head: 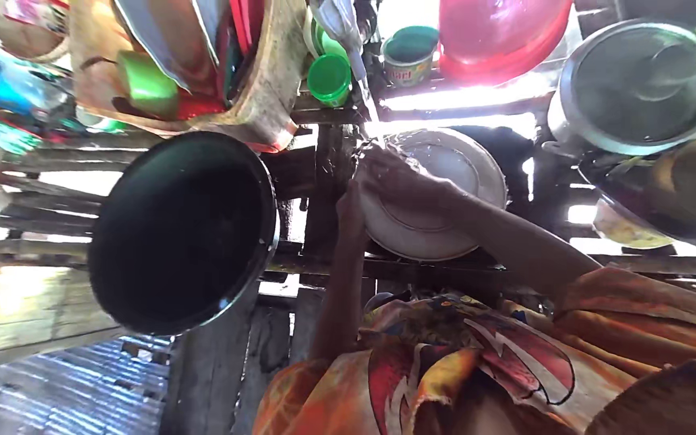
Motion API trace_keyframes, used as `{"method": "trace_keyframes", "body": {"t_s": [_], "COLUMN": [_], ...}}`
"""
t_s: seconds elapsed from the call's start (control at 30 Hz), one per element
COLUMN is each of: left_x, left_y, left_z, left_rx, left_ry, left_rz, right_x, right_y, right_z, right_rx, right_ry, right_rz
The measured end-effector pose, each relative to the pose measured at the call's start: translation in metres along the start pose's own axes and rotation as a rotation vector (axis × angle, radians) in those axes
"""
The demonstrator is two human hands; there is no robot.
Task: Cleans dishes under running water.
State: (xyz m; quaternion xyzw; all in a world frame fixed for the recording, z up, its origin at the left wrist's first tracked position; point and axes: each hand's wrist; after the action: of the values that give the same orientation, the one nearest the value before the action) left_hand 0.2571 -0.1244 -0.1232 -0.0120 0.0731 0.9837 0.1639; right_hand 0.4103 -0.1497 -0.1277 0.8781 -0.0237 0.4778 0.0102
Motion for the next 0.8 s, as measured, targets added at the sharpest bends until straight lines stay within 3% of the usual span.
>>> {"method": "trace_keyframes", "body": {"t_s": [0.07, 0.17, 0.27, 0.5, 0.67, 0.8], "left_x": [0.009, 0.019, 0.024, 0.032, 0.038, 0.040], "left_y": [-0.010, -0.017, -0.024, -0.027, -0.010, -0.014], "left_z": [-0.003, 0.001, 0.005, 0.025, 0.050, 0.044], "left_rx": [0.005, 0.064, 0.110, 0.226, 0.073, -0.019], "left_ry": [0.027, -0.010, 0.038, 0.100, 0.099, 0.187], "left_rz": [0.003, 0.065, 0.124, 0.032, -0.054, -0.049], "right_x": [-0.019, -0.010, -0.001, 0.037, 0.032, 0.022], "right_y": [0.019, 0.074, 0.120, 0.154, 0.143, 0.134], "right_z": [-0.016, -0.033, -0.011, 0.041, 0.052, 0.053], "right_rx": [0.149, 0.284, 0.328, 0.138, -0.064, -0.069], "right_ry": [-0.066, -0.006, 0.042, 0.083, 0.127, 0.066], "right_rz": [0.043, -0.051, 0.024, 0.389, 0.443, 0.530]}}
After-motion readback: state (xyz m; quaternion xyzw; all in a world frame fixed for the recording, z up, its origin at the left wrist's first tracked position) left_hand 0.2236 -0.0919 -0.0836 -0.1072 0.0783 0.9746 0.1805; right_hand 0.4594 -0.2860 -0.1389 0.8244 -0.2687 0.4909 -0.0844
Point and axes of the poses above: each hand's wrist, its own y-axis away from the middle knuckle, its own x-axis out of the back of the hand, z = x × y, and after that the axes turned 10 degrees about -x, right-handed
